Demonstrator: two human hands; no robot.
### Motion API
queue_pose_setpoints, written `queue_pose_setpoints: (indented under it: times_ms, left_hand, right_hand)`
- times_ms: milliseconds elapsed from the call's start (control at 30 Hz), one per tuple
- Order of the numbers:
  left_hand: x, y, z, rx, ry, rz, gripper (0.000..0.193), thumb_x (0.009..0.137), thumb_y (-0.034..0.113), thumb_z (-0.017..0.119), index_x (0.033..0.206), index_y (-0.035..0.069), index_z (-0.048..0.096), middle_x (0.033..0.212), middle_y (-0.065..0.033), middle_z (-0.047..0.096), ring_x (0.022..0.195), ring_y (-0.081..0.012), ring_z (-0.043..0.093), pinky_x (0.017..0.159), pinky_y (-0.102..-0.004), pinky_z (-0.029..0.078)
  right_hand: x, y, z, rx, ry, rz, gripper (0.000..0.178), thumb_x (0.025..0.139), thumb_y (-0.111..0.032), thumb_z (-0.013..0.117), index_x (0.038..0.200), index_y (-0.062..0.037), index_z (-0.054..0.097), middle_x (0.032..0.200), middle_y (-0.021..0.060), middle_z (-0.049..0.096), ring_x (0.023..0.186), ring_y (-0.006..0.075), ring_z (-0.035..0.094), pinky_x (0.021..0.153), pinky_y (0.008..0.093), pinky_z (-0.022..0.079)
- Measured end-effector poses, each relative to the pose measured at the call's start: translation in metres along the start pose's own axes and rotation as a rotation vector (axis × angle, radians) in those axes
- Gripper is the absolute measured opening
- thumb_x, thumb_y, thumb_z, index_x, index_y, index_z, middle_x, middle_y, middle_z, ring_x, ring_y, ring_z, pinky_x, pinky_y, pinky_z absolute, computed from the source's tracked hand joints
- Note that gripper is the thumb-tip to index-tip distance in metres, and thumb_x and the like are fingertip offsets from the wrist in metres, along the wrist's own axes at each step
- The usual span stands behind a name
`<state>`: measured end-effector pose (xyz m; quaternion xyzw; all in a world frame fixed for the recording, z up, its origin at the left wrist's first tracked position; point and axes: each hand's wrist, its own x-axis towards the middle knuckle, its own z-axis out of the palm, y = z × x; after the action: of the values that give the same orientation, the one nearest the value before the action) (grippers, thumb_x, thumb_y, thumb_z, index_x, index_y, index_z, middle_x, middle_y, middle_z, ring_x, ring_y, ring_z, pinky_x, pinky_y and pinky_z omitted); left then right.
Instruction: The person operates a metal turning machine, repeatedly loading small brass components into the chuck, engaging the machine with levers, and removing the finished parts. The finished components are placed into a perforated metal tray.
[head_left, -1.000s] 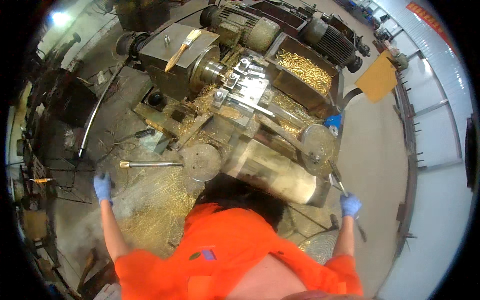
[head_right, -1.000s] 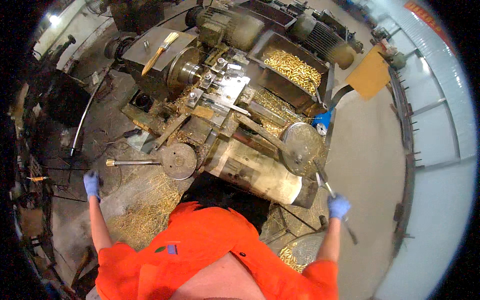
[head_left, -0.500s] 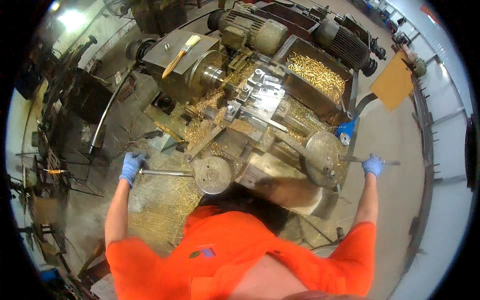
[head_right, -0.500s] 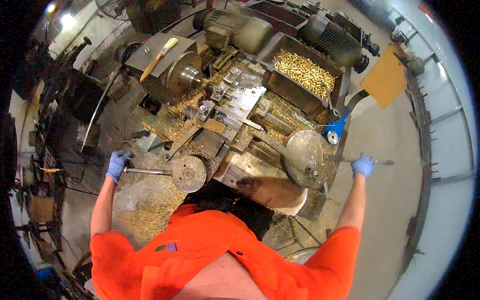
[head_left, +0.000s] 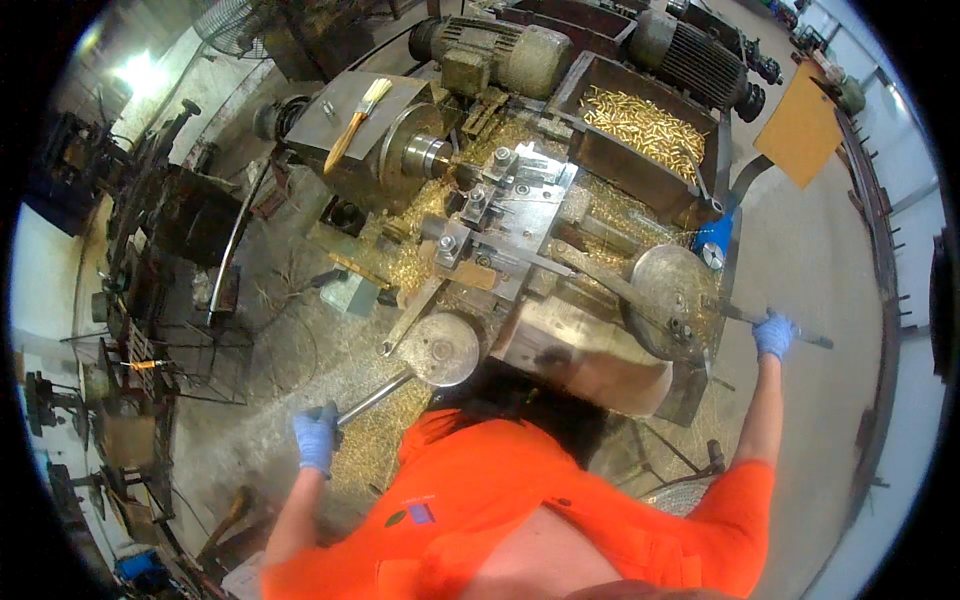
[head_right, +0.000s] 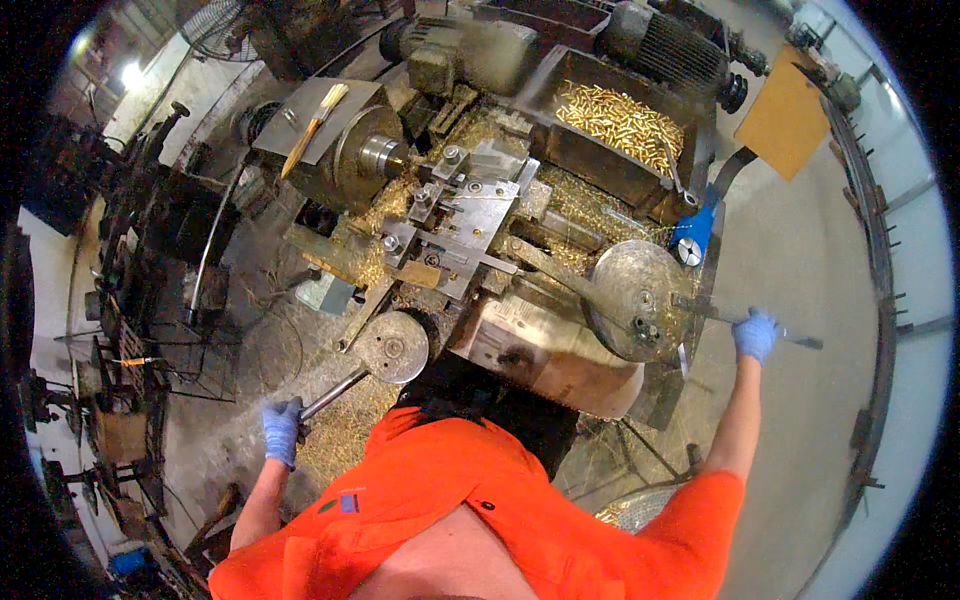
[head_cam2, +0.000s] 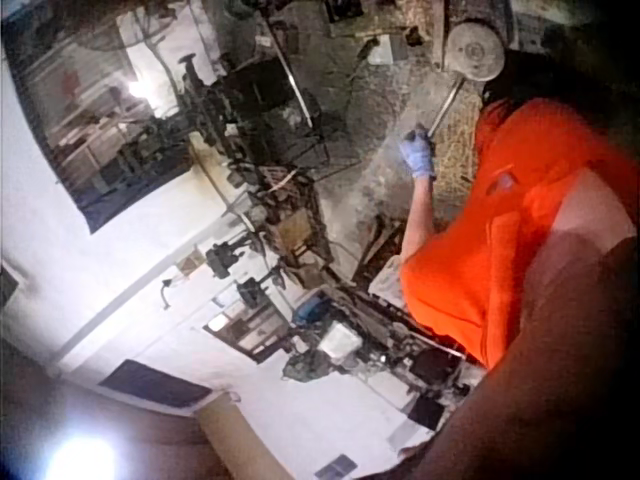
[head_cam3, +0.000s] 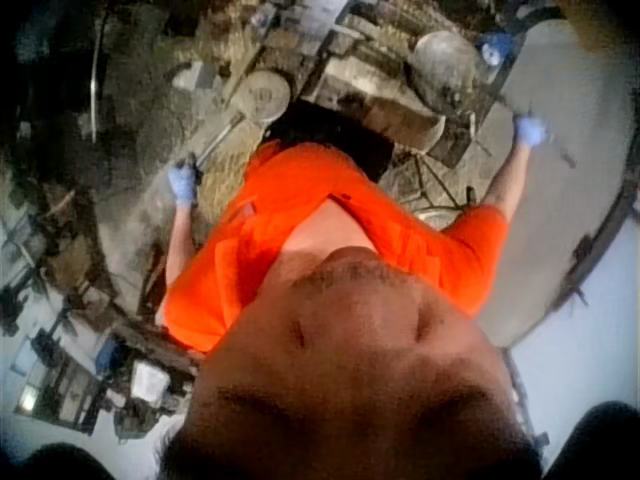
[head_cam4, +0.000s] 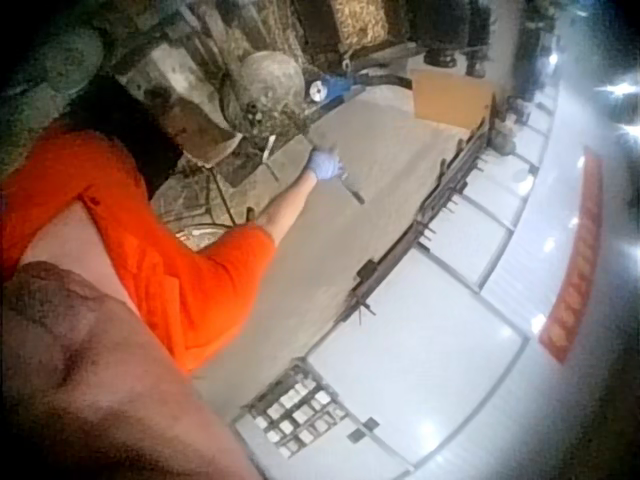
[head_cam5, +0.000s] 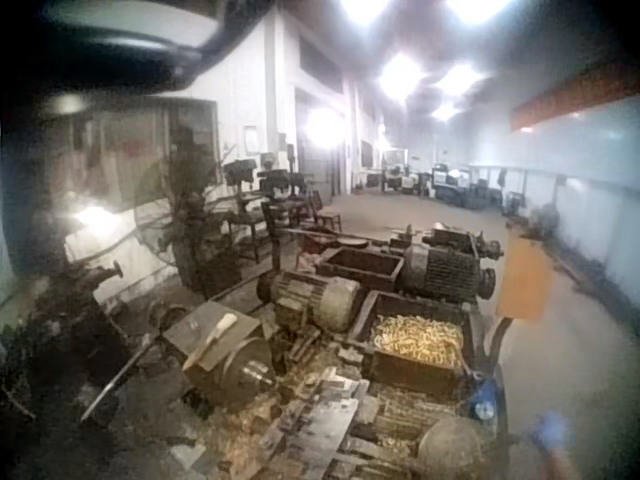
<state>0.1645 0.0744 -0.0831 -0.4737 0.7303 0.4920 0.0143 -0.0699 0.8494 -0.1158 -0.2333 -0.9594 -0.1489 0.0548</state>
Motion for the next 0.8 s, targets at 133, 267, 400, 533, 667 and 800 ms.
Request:
queue_pose_setpoints:
  times_ms: [133,267,400,533,667,800]
  left_hand:
    - [-0.009,-0.010,0.001,-0.015,0.034,0.009,0.028,0.082,0.025,0.057,0.066,0.002,0.055,0.051,-0.0053,0.049,0.035,-0.0144,0.047,0.031,-0.0274,0.035]
    - [-0.007,-0.012,0.000,-0.008,0.044,0.025,0.028,0.082,0.023,0.057,0.065,0.001,0.055,0.050,-0.0055,0.049,0.035,-0.0147,0.048,0.030,-0.0277,0.035]
    - [-0.009,-0.005,0.000,-0.032,0.053,0.020,0.028,0.083,0.023,0.056,0.065,0.001,0.055,0.048,-0.0052,0.049,0.035,-0.0145,0.048,0.030,-0.0276,0.035]
    - [-0.002,-0.017,-0.003,-0.040,0.040,0.073,0.028,0.084,0.025,0.057,0.067,0.003,0.054,0.049,-0.0046,0.049,0.033,-0.0139,0.047,0.029,-0.0276,0.033]
    - [0.010,-0.037,-0.009,-0.040,0.012,0.148,0.030,0.086,0.027,0.056,0.068,0.003,0.057,0.049,-0.0047,0.050,0.035,-0.0136,0.048,0.031,-0.0270,0.034]
    - [0.008,0.023,-0.018,0.455,-0.205,0.239,0.037,0.084,0.034,0.053,0.071,0.001,0.063,0.054,-0.0119,0.058,0.047,-0.0186,0.056,0.048,-0.0332,0.043]
  right_hand:
    - [-0.023,0.007,-0.006,0.000,-0.082,0.017,0.037,0.068,-0.025,0.061,0.102,-0.0118,0.064,0.100,0.0144,0.062,0.096,0.0325,0.057,0.089,0.0421,0.041]
    - [-0.048,0.003,-0.026,-0.067,-0.218,0.050,0.034,0.072,-0.029,0.059,0.102,-0.0132,0.064,0.098,0.0139,0.063,0.092,0.0325,0.058,0.085,0.0408,0.043]
    - [-0.068,0.012,-0.017,-0.054,-0.075,0.014,0.021,0.066,-0.027,0.061,0.080,-0.0118,0.066,0.080,0.0169,0.063,0.075,0.0364,0.061,0.069,0.0437,0.048]
    - [-0.083,0.013,-0.020,-0.032,-0.130,0.071,0.023,0.067,-0.030,0.062,0.079,-0.0115,0.066,0.082,0.0164,0.064,0.077,0.0353,0.061,0.070,0.0436,0.048]
    - [-0.107,0.015,-0.020,-0.014,-0.172,0.116,0.027,0.068,-0.035,0.061,0.081,-0.0124,0.068,0.084,0.0162,0.064,0.080,0.0341,0.062,0.073,0.0425,0.048]
    - [-0.141,0.013,-0.025,0.020,-0.172,0.127,0.031,0.070,-0.036,0.060,0.084,-0.0100,0.068,0.082,0.0170,0.064,0.078,0.0343,0.062,0.071,0.0412,0.049]
